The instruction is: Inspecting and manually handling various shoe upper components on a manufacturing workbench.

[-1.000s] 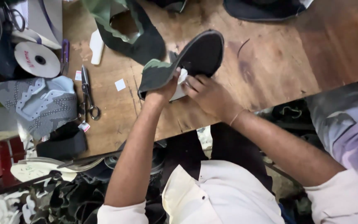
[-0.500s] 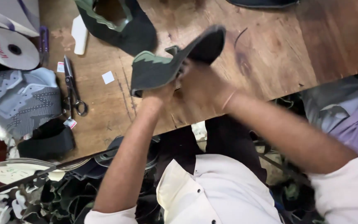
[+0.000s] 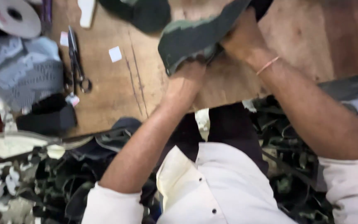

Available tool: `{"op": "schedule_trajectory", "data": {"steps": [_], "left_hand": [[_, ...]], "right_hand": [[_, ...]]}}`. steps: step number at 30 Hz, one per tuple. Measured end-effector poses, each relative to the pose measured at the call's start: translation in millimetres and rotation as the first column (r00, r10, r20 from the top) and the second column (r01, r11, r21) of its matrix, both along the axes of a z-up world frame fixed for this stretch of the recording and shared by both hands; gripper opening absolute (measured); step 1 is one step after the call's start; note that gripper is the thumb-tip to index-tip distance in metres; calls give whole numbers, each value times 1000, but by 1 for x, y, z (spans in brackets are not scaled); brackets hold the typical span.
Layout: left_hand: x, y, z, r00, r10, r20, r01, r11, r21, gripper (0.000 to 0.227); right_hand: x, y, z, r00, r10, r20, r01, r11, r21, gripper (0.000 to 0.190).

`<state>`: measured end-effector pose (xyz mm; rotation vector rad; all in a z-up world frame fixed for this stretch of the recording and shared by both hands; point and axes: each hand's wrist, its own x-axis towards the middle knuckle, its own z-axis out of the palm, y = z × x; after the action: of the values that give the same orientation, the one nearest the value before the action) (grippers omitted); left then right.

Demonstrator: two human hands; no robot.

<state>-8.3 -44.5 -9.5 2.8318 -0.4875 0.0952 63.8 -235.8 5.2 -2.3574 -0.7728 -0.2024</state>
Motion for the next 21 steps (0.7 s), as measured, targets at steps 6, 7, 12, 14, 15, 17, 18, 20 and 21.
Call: {"op": "schedule_trajectory", "data": {"steps": [6, 7, 12, 14, 15, 17, 18, 20, 21], "left_hand": [[-11, 9, -20, 995, -34, -96, 43, 995, 94, 56], [-16, 12, -27, 983, -69, -168, 89, 989, 117, 34], [-26, 23, 17, 979, -116, -168, 131, 988, 77, 33], [-29, 28, 45, 958, -204, -204, 238, 958, 162, 81], [-33, 27, 46, 955, -200, -220, 238, 958, 160, 81], [-27, 20, 49, 954, -211, -213, 240, 963, 121, 78], [-27, 18, 51, 954, -215, -209, 244, 962, 122, 78], [-31, 17, 53, 967, -230, -113, 237, 970, 55, 85], [-32, 17, 45, 965, -231, -122, 239, 970, 54, 85]], "right_hand": [[21, -3, -6, 946, 244, 212, -161, 925, -345, 21], [14, 1, 10, 958, 282, 59, -255, 925, -283, 25], [7, -11, 19, 918, 208, -337, -244, 967, -68, 35], [4, -18, 11, 922, 141, -361, -239, 939, -245, 34], [-2, -20, 14, 915, 144, -376, -246, 939, -240, 34], [-3, -33, 28, 942, 198, -272, -303, 850, -431, 32], [-1, -29, 37, 944, 194, -268, -298, 851, -433, 32], [1, -19, 51, 940, 287, -186, -342, 778, -527, 32], [-2, -17, 33, 938, 286, -195, -346, 779, -523, 32]]}}
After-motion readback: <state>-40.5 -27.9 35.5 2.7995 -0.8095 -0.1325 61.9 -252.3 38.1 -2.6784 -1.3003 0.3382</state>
